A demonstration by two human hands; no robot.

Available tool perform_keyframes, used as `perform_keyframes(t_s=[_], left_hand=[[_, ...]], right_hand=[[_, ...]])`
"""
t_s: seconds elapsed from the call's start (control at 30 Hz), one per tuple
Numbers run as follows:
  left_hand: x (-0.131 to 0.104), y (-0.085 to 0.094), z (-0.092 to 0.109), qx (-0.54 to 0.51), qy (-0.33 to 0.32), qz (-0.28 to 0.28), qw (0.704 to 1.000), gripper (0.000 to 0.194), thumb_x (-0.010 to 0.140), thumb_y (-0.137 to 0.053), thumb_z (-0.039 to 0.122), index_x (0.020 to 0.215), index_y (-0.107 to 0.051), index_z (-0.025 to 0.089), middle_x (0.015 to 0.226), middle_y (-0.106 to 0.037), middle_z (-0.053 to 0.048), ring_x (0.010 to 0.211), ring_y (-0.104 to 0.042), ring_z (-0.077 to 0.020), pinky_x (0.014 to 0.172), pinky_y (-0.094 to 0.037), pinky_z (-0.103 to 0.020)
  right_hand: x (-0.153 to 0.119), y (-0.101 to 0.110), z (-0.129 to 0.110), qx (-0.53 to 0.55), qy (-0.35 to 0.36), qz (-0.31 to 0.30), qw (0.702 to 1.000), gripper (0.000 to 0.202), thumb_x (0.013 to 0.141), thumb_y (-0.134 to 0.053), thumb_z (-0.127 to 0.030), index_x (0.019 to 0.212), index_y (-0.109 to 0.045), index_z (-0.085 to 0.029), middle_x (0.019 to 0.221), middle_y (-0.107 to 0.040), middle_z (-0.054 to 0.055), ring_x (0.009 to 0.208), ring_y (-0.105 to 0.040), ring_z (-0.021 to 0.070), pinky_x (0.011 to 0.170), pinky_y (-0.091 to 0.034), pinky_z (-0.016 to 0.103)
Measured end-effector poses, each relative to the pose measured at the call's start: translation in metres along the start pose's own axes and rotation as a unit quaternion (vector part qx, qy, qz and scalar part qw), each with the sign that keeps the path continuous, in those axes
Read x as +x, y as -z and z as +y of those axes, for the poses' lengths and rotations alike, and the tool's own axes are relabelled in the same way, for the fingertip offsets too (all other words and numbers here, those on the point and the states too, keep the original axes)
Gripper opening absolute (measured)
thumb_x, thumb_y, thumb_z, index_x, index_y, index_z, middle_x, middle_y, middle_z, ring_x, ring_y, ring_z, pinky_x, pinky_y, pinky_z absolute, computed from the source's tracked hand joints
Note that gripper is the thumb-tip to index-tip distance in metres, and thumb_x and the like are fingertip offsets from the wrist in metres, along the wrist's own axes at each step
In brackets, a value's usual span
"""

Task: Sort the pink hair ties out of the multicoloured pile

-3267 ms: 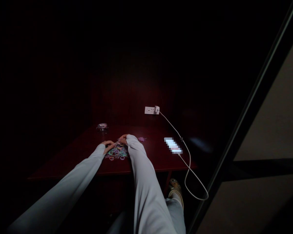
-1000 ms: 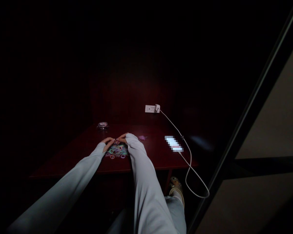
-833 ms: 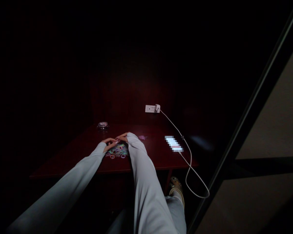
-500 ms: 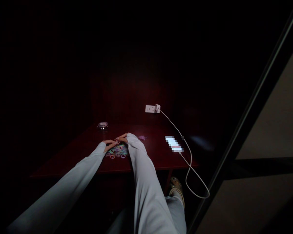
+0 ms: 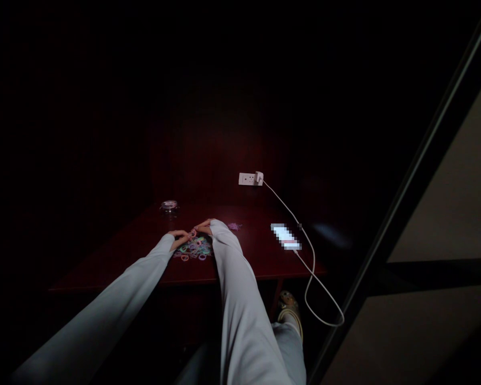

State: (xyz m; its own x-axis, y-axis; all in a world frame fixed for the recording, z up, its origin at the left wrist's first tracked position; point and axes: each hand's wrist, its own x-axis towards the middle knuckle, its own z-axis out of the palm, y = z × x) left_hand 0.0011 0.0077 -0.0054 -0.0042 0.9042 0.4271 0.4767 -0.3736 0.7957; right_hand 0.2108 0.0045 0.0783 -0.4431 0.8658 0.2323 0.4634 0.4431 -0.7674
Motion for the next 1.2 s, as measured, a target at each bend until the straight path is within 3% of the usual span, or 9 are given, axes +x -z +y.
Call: perform_keyframes(t_s=[0.2, 0.37, 0.57, 0.77, 1.0, 1.2], left_hand=[[-0.007, 0.007, 0.010, -0.018, -0.003, -0.025, 1.000, 0.039, 0.073, -0.072, 0.060, 0.063, -0.077, 0.023, 0.063, -0.073, -0.003, 0.067, -0.064, -0.0219, 0.068, -0.049, -0.031], [-0.010, 0.010, 0.012, -0.046, 0.010, -0.014, 0.999, 0.057, 0.086, -0.056, 0.072, 0.057, -0.064, 0.023, 0.059, -0.065, -0.001, 0.064, -0.059, -0.0193, 0.064, -0.047, -0.029], [-0.001, 0.008, 0.001, -0.063, -0.017, -0.002, 0.998, 0.040, 0.082, -0.067, 0.063, 0.077, -0.075, 0.024, 0.074, -0.072, -0.002, 0.077, -0.064, -0.0216, 0.073, -0.052, -0.030], [0.005, 0.004, -0.003, -0.064, -0.020, -0.030, 0.997, 0.045, 0.084, -0.067, 0.064, 0.065, -0.070, 0.024, 0.082, -0.078, -0.007, 0.089, -0.071, -0.0255, 0.089, -0.055, -0.034], [-0.002, 0.004, -0.002, -0.070, -0.045, -0.027, 0.996, 0.048, 0.087, -0.063, 0.066, 0.066, -0.070, 0.023, 0.080, -0.078, -0.007, 0.084, -0.070, -0.0246, 0.084, -0.056, -0.033], [0.003, 0.007, -0.006, -0.059, -0.024, -0.031, 0.998, 0.040, 0.086, -0.067, 0.056, 0.066, -0.070, 0.022, 0.075, -0.076, -0.006, 0.078, -0.069, -0.0233, 0.076, -0.055, -0.032]], right_hand=[[0.003, -0.003, 0.005, 0.043, -0.018, -0.005, 0.999, 0.021, 0.088, -0.078, -0.036, 0.096, -0.092, -0.023, 0.096, -0.086, 0.005, 0.100, -0.079, 0.0227, 0.093, -0.056, 0.029], [-0.006, 0.002, -0.005, 0.042, -0.042, 0.003, 0.998, 0.024, 0.089, -0.078, -0.039, 0.101, -0.092, -0.023, 0.095, -0.086, 0.003, 0.099, -0.078, 0.0220, 0.092, -0.055, 0.028], [-0.015, 0.005, -0.015, 0.048, -0.063, 0.010, 0.997, 0.022, 0.088, -0.079, -0.039, 0.100, -0.092, -0.025, 0.096, -0.086, 0.001, 0.099, -0.078, 0.0228, 0.091, -0.056, 0.029], [-0.015, 0.001, -0.015, 0.066, -0.054, -0.002, 0.996, 0.025, 0.087, -0.082, -0.044, 0.097, -0.092, -0.024, 0.099, -0.087, 0.002, 0.099, -0.079, 0.0236, 0.092, -0.057, 0.030], [-0.008, -0.002, -0.012, 0.066, -0.053, -0.033, 0.996, 0.034, 0.081, -0.087, -0.054, 0.092, -0.091, -0.022, 0.094, -0.086, 0.004, 0.096, -0.079, 0.0242, 0.095, -0.058, 0.032], [-0.003, -0.004, -0.004, 0.060, -0.025, -0.041, 0.997, 0.025, 0.083, -0.086, -0.043, 0.100, -0.091, -0.025, 0.104, -0.087, 0.003, 0.108, -0.079, 0.0237, 0.105, -0.055, 0.032]])
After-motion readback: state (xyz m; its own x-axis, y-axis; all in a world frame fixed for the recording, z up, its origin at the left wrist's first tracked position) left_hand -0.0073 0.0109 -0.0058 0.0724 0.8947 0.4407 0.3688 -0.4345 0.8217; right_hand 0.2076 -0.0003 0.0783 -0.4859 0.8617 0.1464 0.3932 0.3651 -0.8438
